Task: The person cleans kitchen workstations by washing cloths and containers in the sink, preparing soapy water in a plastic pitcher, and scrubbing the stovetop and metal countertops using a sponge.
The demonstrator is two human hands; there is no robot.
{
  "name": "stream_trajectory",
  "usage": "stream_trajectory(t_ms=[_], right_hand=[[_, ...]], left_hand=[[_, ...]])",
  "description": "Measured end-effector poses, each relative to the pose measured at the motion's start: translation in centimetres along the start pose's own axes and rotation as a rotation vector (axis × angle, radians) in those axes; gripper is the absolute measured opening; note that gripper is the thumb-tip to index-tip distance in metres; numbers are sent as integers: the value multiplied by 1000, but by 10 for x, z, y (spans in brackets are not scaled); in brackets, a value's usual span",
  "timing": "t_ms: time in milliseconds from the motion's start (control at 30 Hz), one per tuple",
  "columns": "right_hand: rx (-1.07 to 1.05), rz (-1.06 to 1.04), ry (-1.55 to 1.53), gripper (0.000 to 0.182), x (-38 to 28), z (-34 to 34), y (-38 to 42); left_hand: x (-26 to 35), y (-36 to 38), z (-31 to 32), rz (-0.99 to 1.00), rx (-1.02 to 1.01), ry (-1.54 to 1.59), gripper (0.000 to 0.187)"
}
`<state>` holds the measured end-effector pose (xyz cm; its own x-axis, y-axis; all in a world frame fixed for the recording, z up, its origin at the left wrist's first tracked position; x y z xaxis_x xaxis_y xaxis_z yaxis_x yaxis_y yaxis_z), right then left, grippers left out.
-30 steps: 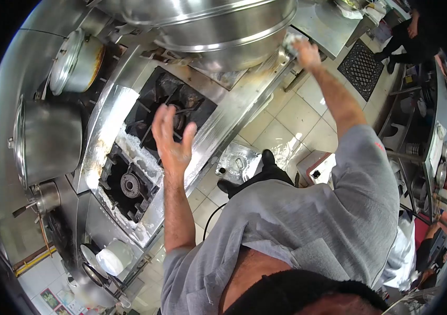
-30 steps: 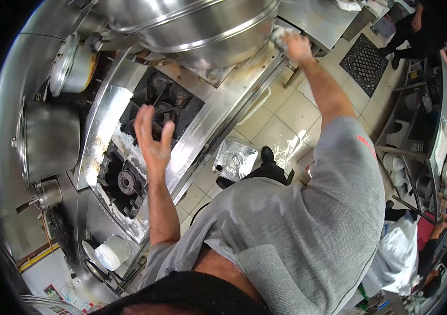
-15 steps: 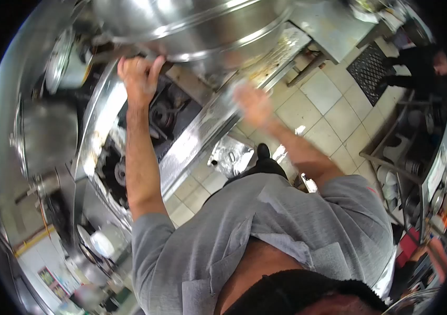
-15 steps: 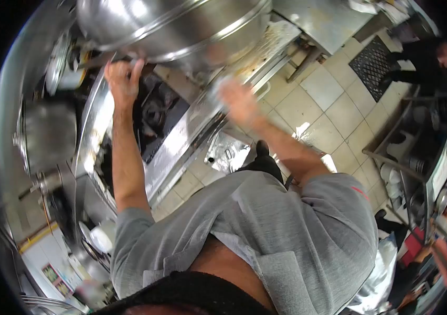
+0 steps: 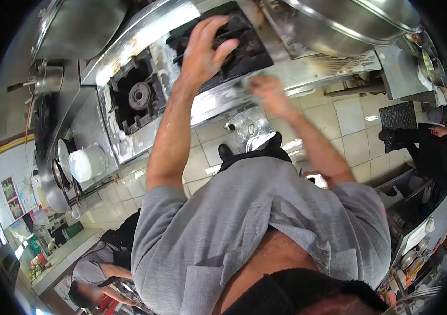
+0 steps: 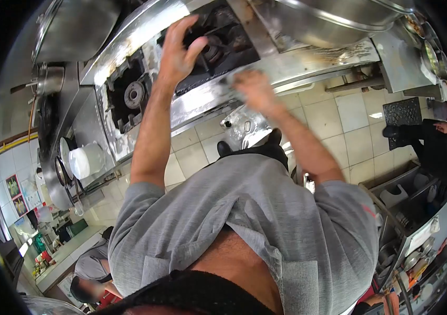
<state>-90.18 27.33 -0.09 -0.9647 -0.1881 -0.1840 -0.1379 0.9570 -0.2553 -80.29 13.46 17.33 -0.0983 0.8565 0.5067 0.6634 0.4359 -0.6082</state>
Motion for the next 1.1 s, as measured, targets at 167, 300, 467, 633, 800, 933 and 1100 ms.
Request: stream_trajectory(t_ms=[167,300,467,633,800,933,1100], right_hand=[[79,300,48,47,51,-16,20],[171,229,-52,50,-87,15,-20],[182,49,-80,51,-183,63,-96],[204,218,98,54,-156,64,-90],[249,373,128,63,-156,61,-87],[262,383,89,56,-156,57,-86],[247,356,130,60,-157,58,-87]], left_hand=[[-78,196,-118,-455,269,-49,35],[-109,303,-179,-556,379,-155,28],[-124,372,-227,-531,334,-238,27],[-134,396,-248,-548,308,-242,26],[-151,401,-236,-477,295,-157,25],[-148,384,-232,-510,203,-126,27],[-162,386,-227,-558,187,-3,30]])
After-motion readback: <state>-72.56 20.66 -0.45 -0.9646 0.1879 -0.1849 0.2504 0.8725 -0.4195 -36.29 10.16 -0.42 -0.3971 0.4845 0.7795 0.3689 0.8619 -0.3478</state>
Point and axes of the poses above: each hand's wrist, its own y-axis away from the middle knuckle, its own z-axis out of the palm, x = y × z, the point moved 4 cm from there along -y, towards the middle knuckle, and after that the axes turned 5 degrees about y, right-handed, at the moved point
